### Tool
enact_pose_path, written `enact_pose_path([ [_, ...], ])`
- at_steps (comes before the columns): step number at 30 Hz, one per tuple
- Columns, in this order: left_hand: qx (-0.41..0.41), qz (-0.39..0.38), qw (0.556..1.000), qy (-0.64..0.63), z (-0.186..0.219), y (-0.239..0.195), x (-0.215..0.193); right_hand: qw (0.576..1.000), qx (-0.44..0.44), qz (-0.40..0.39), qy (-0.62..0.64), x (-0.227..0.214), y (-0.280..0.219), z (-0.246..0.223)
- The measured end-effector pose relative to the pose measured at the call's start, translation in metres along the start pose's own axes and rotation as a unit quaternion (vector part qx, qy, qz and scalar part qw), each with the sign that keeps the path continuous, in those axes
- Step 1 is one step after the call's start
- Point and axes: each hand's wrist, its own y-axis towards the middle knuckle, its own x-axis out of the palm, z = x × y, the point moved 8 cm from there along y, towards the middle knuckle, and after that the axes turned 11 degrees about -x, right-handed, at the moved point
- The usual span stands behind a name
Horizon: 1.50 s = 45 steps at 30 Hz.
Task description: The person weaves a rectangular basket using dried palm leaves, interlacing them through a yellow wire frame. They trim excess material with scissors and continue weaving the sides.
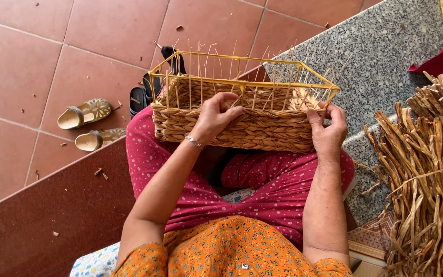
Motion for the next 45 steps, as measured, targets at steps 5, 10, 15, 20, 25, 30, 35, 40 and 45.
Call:
enact_pose_path([
  [5,0.027,0.043,0.998,-0.049,-0.015,0.007,0.001,1.0,-0.008,0.008,-0.018,-0.001,0.002,0.004],
  [10,-0.008,-0.035,0.93,-0.366,-0.03,-0.017,-0.014,1.0,-0.022,0.013,-0.008,-0.004,0.003,0.002],
  [15,0.14,0.032,0.989,0.047,0.0,-0.03,-0.023,1.0,-0.007,0.001,0.015,-0.005,0.001,0.001],
  [20,0.075,0.06,0.963,-0.253,-0.008,-0.027,-0.046,0.999,0.028,0.002,0.038,-0.005,0.005,-0.005],
  [25,0.044,0.098,0.896,-0.431,-0.021,-0.049,-0.062,0.999,-0.013,0.036,-0.028,-0.011,0.006,-0.035],
  [30,0.03,0.13,0.895,-0.425,-0.019,-0.059,-0.079,0.986,-0.129,0.078,-0.075,-0.04,-0.004,-0.048],
  [35,0.105,0.182,0.926,-0.314,-0.021,-0.082,-0.116,0.99,0.08,0.118,0.002,-0.097,-0.037,0.073],
  [40,0.172,0.266,0.934,-0.167,-0.034,-0.085,-0.147,0.953,0.086,0.124,-0.264,-0.164,-0.078,0.171],
  [45,0.109,0.27,0.947,-0.136,-0.049,-0.08,-0.156,0.898,0.029,0.062,-0.434,-0.172,-0.09,0.226],
])
